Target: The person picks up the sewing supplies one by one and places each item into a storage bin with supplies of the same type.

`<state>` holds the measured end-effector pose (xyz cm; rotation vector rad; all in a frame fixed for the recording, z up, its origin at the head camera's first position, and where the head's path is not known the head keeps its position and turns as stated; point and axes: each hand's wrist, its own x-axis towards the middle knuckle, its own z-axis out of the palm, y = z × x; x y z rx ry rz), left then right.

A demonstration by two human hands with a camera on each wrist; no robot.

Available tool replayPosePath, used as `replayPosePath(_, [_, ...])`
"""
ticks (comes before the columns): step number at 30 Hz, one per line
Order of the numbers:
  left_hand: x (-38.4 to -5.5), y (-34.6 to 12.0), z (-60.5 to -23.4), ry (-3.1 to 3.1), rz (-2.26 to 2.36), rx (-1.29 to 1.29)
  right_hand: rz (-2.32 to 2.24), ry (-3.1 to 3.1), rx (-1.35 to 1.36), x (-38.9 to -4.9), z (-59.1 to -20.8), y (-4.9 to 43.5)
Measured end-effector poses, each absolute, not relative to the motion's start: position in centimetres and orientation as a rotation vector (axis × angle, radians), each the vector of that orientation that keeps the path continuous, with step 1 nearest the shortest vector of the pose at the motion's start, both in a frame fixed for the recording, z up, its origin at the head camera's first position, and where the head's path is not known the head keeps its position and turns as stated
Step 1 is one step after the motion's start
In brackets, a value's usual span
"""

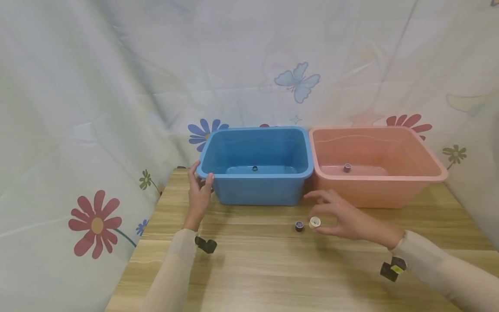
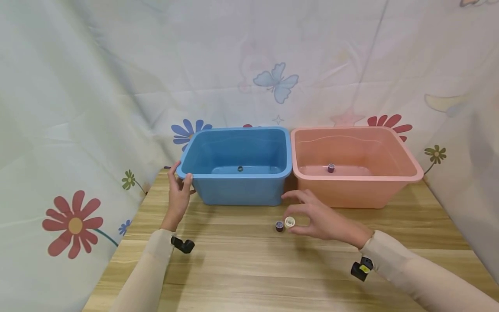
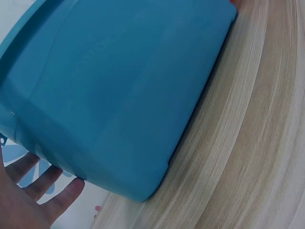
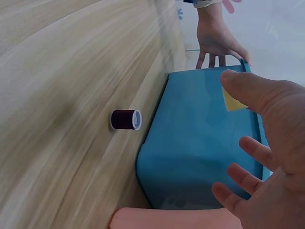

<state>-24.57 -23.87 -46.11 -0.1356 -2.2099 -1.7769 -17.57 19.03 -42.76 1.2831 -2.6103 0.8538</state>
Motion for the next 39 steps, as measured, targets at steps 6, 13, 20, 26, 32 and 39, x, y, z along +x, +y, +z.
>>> replayPosePath(6, [-26.0, -24.6, -48.1, -2.194, -1.782, -0.125, 0.809, -2.579, 1.314, -17.9, -41.5, 19.2])
replayPosePath(13, [-26.1, -24.6, -48.5, -2.165, -1.736, -0.120, 0.793, -2.476, 1.381, -18.6, -38.8, 19.6])
replayPosePath(20, [-26.1, -24.6, -48.6, -2.168, -1.742, -0.119, 0.766, -2.496, 1.321, -19.6, -36.8, 20.5])
replayPosePath(26, [-26.1, -24.6, -48.6, -2.167, -1.745, -0.124, 0.786, -2.526, 1.259, -20.4, -35.5, 21.2])
replayPosePath(32, [-26.1, -24.7, -48.5, -2.180, -1.749, -0.123, 0.735, -2.481, 1.244, -21.7, -34.3, 21.7])
replayPosePath(39, [-26.1, -24.8, -48.6, -2.183, -1.780, -0.120, 0.595, -2.618, 1.122, -23.1, -32.2, 22.8])
